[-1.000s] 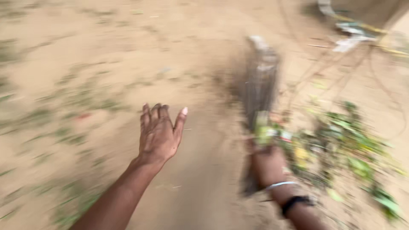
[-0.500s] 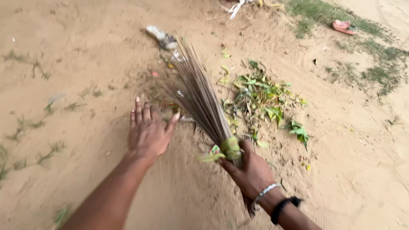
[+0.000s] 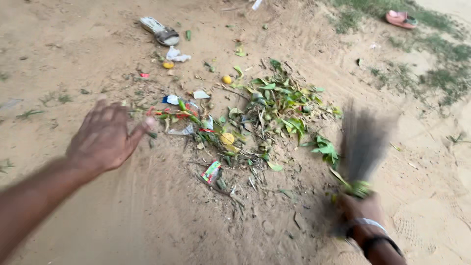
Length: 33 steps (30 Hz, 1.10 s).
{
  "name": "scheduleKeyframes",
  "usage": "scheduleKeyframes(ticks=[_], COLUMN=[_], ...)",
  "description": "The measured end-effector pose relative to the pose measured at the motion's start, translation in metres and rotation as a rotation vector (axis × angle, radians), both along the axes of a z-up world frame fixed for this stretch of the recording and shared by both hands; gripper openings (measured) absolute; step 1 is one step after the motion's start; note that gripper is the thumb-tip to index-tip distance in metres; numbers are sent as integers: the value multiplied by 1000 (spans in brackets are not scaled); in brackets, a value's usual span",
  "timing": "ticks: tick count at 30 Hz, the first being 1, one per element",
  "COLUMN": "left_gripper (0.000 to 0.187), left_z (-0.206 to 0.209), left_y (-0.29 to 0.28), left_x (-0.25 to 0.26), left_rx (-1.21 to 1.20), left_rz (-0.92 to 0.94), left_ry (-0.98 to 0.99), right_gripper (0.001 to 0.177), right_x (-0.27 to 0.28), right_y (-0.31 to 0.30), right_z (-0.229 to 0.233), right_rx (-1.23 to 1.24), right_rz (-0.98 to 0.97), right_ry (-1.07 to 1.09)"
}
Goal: The person sweeps leaves and dirt across a patch of ground into a pile using a handheld broom.
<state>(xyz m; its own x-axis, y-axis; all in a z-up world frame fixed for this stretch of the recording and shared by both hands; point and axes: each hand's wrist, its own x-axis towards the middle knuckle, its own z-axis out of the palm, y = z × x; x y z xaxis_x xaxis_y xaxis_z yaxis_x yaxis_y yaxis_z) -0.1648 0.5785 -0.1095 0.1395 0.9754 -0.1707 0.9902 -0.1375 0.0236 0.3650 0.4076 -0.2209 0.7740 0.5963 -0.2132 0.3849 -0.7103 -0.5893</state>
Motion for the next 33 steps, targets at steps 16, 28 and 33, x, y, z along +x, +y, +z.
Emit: scheduleKeyframes(ticks=[16, 28, 33], left_gripper=[97, 101, 98], left_z=[-48, -54, -75], left_y=[-34, -86, -85], left_x=[106, 97, 73], left_rx=[142, 86, 87], left_rz=[-169, -219, -122], left_ry=[-300, -361, -338], right_gripper=[59, 49, 50], right_x=[-170, -301, -300], right_y=[18, -63, -64], right_z=[73, 17, 48], right_rx=[25, 115, 90], right_rz=[417, 107, 81], right_ry=[28, 304, 423])
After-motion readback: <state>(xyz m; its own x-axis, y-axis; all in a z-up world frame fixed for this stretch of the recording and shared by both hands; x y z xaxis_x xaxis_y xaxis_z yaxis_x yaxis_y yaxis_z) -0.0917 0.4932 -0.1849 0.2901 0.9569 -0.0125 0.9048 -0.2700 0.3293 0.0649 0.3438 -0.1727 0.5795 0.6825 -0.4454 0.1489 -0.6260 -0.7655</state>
